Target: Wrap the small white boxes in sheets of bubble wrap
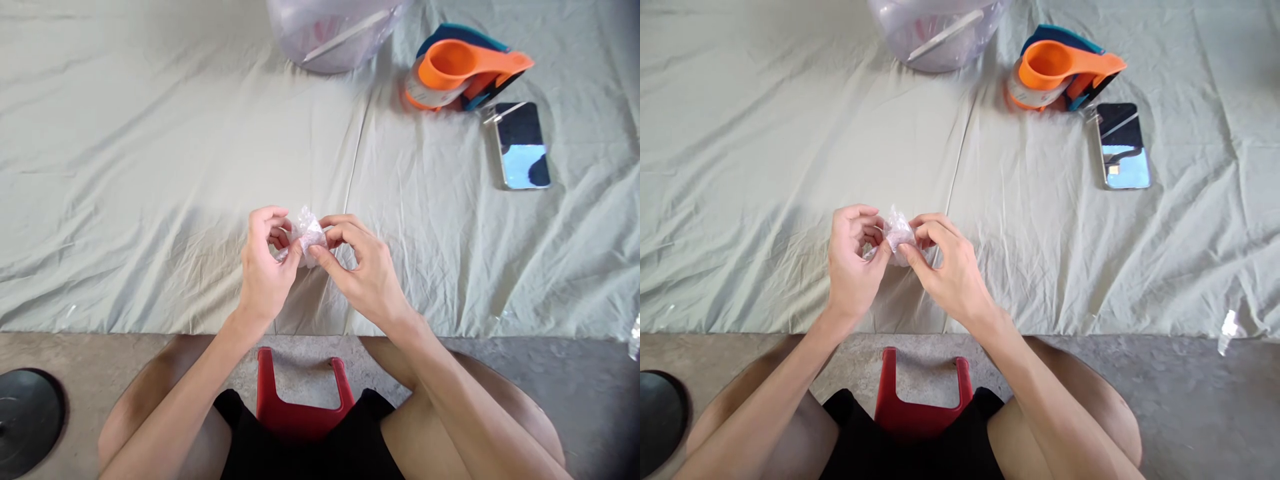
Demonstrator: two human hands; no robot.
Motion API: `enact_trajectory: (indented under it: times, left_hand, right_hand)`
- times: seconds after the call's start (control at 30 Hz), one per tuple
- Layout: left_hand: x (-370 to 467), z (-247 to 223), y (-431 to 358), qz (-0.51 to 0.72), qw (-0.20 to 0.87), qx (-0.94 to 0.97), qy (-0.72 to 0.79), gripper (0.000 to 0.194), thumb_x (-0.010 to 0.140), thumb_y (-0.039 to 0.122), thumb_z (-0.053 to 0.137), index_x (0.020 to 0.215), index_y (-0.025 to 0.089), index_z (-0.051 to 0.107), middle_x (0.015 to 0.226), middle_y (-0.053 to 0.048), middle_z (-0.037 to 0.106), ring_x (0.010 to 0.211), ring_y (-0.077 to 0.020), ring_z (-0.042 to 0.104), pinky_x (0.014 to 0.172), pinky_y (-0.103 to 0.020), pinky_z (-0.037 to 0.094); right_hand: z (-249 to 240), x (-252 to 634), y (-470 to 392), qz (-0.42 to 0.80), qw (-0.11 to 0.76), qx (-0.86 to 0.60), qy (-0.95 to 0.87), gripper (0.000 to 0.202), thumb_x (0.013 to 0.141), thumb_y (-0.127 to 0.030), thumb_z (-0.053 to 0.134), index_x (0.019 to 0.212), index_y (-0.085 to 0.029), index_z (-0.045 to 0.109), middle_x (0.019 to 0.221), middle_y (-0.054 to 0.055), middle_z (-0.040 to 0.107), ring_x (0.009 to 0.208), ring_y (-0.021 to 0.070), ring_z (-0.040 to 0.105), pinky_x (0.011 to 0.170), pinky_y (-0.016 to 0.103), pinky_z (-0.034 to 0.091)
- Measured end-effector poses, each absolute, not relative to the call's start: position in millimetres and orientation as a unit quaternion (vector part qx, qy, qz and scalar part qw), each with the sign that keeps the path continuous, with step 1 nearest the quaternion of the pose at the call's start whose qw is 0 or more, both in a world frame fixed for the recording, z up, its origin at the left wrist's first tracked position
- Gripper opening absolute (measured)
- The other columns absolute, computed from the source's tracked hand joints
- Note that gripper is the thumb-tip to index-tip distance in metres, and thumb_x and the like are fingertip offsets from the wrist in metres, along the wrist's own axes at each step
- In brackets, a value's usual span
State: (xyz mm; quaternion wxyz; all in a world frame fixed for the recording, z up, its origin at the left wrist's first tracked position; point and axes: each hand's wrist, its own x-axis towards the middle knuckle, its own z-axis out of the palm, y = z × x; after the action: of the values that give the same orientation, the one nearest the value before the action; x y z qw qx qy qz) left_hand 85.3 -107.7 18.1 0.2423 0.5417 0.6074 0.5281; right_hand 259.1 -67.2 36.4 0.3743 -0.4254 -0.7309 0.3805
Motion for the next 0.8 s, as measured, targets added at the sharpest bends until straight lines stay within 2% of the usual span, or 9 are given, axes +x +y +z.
enact_trajectory:
  times: [0.1, 0.17, 0.23, 0.37, 0.47, 0.53, 0.6, 0.7, 0.8]
  left_hand:
    - [86.7, 21.6, -104.2, 0.538, 0.264, 0.523, 0.606, 0.032, 0.103, 0.018, 0.075, 0.128, 0.027, 0.057, 0.104, 0.001, 0.072, 0.084, -0.0120, 0.070, 0.076, -0.025, 0.061]
    - [87.6, 21.8, -101.7, 0.552, 0.272, 0.513, 0.598, 0.030, 0.103, 0.018, 0.076, 0.126, 0.027, 0.059, 0.101, 0.002, 0.071, 0.083, -0.0117, 0.069, 0.074, -0.024, 0.060]
    - [88.8, 20.8, -99.7, 0.560, 0.274, 0.504, 0.598, 0.029, 0.103, 0.021, 0.078, 0.124, 0.028, 0.059, 0.098, 0.002, 0.072, 0.081, -0.0118, 0.069, 0.073, -0.024, 0.060]
    - [93.9, 21.3, -101.5, 0.568, 0.281, 0.475, 0.611, 0.031, 0.104, 0.027, 0.083, 0.122, 0.028, 0.059, 0.096, 0.003, 0.073, 0.082, -0.0121, 0.071, 0.075, -0.025, 0.061]
    - [98.2, 28.1, -110.2, 0.580, 0.288, 0.435, 0.626, 0.022, 0.107, 0.027, 0.079, 0.122, 0.026, 0.063, 0.112, -0.002, 0.077, 0.094, -0.0133, 0.076, 0.078, -0.025, 0.062]
    - [98.8, 34.7, -117.1, 0.586, 0.292, 0.417, 0.631, 0.016, 0.112, 0.035, 0.074, 0.121, 0.025, 0.066, 0.122, -0.005, 0.077, 0.097, -0.0144, 0.077, 0.075, -0.026, 0.061]
    - [97.3, 41.4, -122.5, 0.604, 0.281, 0.407, 0.625, 0.018, 0.118, 0.040, 0.064, 0.114, 0.024, 0.070, 0.116, -0.005, 0.077, 0.098, -0.0156, 0.075, 0.079, -0.029, 0.061]
    - [93.4, 49.5, -126.8, 0.607, 0.269, 0.401, 0.631, 0.036, 0.123, 0.041, 0.053, 0.100, 0.022, 0.075, 0.100, -0.004, 0.078, 0.095, -0.0168, 0.076, 0.086, -0.031, 0.062]
    - [91.5, 54.3, -130.0, 0.583, 0.258, 0.418, 0.647, 0.036, 0.122, 0.037, 0.057, 0.097, 0.022, 0.078, 0.093, -0.003, 0.081, 0.091, -0.0166, 0.079, 0.084, -0.030, 0.064]
  right_hand:
    - [34.5, 257.0, -70.3, 0.378, 0.386, -0.429, -0.724, 0.018, 0.107, -0.022, 0.076, 0.112, -0.029, 0.060, 0.115, 0.001, 0.076, 0.092, 0.0182, 0.074, 0.087, 0.037, 0.065]
    - [34.7, 256.1, -72.8, 0.360, 0.377, -0.424, -0.741, 0.023, 0.110, -0.020, 0.071, 0.128, -0.031, 0.061, 0.121, 0.002, 0.073, 0.088, 0.0164, 0.071, 0.083, 0.035, 0.065]
    - [35.4, 255.3, -75.0, 0.338, 0.355, -0.415, -0.767, 0.024, 0.115, -0.020, 0.063, 0.136, -0.033, 0.065, 0.125, 0.003, 0.071, 0.086, 0.0157, 0.069, 0.077, 0.033, 0.064]
    - [36.0, 254.2, -76.0, 0.328, 0.333, -0.419, -0.778, 0.023, 0.119, -0.021, 0.060, 0.135, -0.031, 0.073, 0.127, 0.006, 0.071, 0.087, 0.0159, 0.068, 0.077, 0.032, 0.066]
    - [34.2, 254.5, -74.8, 0.330, 0.349, -0.424, -0.768, 0.023, 0.117, -0.018, 0.063, 0.134, -0.027, 0.076, 0.128, 0.007, 0.072, 0.087, 0.0151, 0.069, 0.083, 0.033, 0.067]
    - [32.7, 255.0, -73.6, 0.336, 0.357, -0.424, -0.762, 0.023, 0.116, -0.016, 0.065, 0.133, -0.025, 0.078, 0.128, 0.007, 0.073, 0.085, 0.0141, 0.069, 0.086, 0.034, 0.067]
    - [31.7, 255.4, -72.6, 0.349, 0.360, -0.424, -0.755, 0.023, 0.115, -0.016, 0.068, 0.132, -0.025, 0.080, 0.129, 0.007, 0.073, 0.084, 0.0134, 0.069, 0.086, 0.033, 0.067]
    - [31.3, 256.1, -71.8, 0.369, 0.363, -0.424, -0.743, 0.022, 0.113, -0.018, 0.072, 0.132, -0.024, 0.083, 0.129, 0.007, 0.073, 0.084, 0.0131, 0.068, 0.083, 0.033, 0.066]
    - [32.0, 257.2, -72.5, 0.382, 0.356, -0.434, -0.734, 0.024, 0.113, -0.019, 0.074, 0.133, -0.026, 0.084, 0.131, 0.007, 0.074, 0.085, 0.0137, 0.069, 0.085, 0.034, 0.068]
